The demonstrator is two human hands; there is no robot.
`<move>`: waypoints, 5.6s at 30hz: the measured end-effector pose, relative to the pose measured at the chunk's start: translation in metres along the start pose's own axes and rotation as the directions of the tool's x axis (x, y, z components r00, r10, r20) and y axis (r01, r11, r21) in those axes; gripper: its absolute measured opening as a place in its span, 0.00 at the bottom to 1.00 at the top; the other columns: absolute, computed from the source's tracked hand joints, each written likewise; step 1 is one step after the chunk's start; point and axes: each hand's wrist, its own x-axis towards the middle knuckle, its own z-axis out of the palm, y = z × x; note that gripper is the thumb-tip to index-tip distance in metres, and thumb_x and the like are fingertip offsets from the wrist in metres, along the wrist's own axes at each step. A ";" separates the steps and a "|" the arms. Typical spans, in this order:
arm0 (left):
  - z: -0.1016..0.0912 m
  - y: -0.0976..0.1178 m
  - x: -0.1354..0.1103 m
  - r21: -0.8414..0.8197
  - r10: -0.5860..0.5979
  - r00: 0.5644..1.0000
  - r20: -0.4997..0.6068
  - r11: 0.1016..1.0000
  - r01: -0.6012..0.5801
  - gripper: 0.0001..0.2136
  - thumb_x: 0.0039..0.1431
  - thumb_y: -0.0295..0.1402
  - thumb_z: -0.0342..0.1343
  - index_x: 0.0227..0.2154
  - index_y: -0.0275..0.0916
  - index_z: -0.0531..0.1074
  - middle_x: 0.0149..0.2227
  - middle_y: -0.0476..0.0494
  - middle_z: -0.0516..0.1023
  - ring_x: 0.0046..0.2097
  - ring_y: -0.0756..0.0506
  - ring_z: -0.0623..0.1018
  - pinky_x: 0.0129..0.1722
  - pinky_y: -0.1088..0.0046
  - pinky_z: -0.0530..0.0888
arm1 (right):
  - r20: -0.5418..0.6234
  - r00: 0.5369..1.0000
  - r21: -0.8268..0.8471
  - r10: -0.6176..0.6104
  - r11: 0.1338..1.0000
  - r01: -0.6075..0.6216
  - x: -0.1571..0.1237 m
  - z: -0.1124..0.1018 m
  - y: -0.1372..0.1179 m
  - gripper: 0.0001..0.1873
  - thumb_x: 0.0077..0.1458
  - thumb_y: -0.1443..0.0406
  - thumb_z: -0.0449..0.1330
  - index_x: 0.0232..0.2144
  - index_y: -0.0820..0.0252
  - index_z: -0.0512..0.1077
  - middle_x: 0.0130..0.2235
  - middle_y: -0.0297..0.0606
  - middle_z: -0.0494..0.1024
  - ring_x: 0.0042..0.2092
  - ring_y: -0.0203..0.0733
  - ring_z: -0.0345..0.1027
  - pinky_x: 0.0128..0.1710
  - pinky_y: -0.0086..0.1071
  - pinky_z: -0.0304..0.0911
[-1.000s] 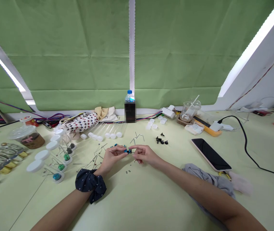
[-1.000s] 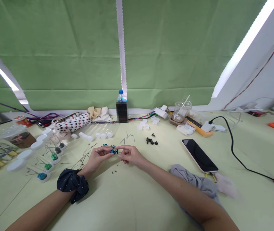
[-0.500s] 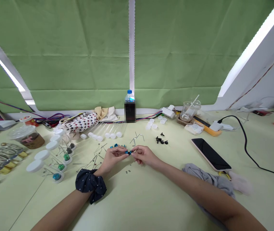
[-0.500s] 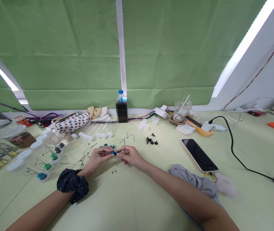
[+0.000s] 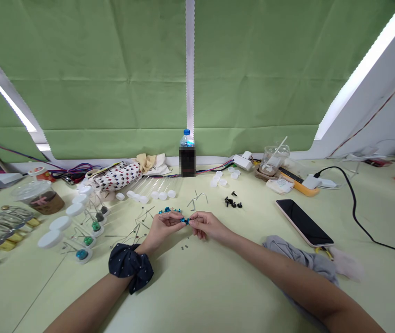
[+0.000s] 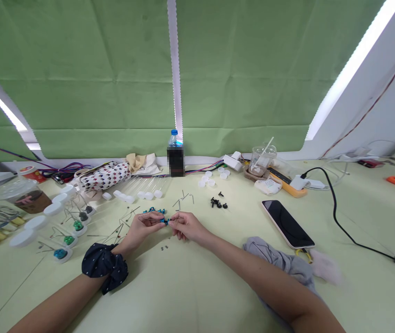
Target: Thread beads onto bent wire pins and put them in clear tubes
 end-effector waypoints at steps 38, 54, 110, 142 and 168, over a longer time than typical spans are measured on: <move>0.020 0.013 -0.014 0.650 0.234 0.930 0.282 0.666 -0.365 0.07 0.57 0.34 0.52 0.32 0.39 0.74 0.30 0.43 0.72 0.32 0.47 0.71 0.31 0.73 0.68 | -0.212 0.932 -0.182 -0.294 0.949 0.258 -0.010 0.011 -0.005 0.16 0.55 0.54 0.53 0.37 0.60 0.70 0.20 0.30 0.65 0.21 0.33 0.61 0.22 0.29 0.61; -0.018 0.024 0.057 0.969 0.314 0.943 0.111 0.176 -0.173 0.14 0.56 0.38 0.51 0.41 0.36 0.70 0.40 0.35 0.70 0.44 0.37 0.69 0.42 0.61 0.67 | -0.323 0.923 0.085 -0.208 0.965 0.247 0.005 -0.007 -0.007 0.22 0.52 0.48 0.54 0.31 0.62 0.70 0.26 0.33 0.65 0.21 0.31 0.62 0.18 0.28 0.60; 0.002 -0.014 -0.039 0.621 0.420 0.907 0.029 0.703 -0.346 0.15 0.58 0.27 0.48 0.46 0.41 0.53 0.44 0.37 0.63 0.45 0.43 0.69 0.44 0.60 0.67 | -0.258 0.961 0.530 -0.094 0.818 0.222 -0.003 -0.017 -0.036 0.18 0.50 0.50 0.58 0.32 0.58 0.69 0.44 0.38 0.70 0.31 0.35 0.68 0.25 0.32 0.68; 0.002 -0.006 -0.041 0.658 0.357 0.934 0.007 0.702 -0.273 0.14 0.57 0.30 0.50 0.46 0.44 0.57 0.43 0.39 0.67 0.46 0.40 0.69 0.46 0.55 0.66 | -0.116 0.954 0.143 -0.278 0.946 0.292 -0.006 -0.018 -0.032 0.21 0.53 0.52 0.55 0.34 0.65 0.75 0.40 0.46 0.72 0.29 0.36 0.67 0.24 0.33 0.70; 0.003 -0.003 -0.041 0.686 0.357 0.929 0.098 0.652 -0.323 0.17 0.56 0.30 0.52 0.48 0.47 0.59 0.44 0.39 0.71 0.46 0.40 0.72 0.45 0.55 0.70 | 0.004 0.979 0.029 -0.203 0.979 0.203 -0.007 -0.014 -0.027 0.26 0.53 0.48 0.52 0.31 0.66 0.77 0.37 0.42 0.66 0.27 0.32 0.64 0.18 0.25 0.66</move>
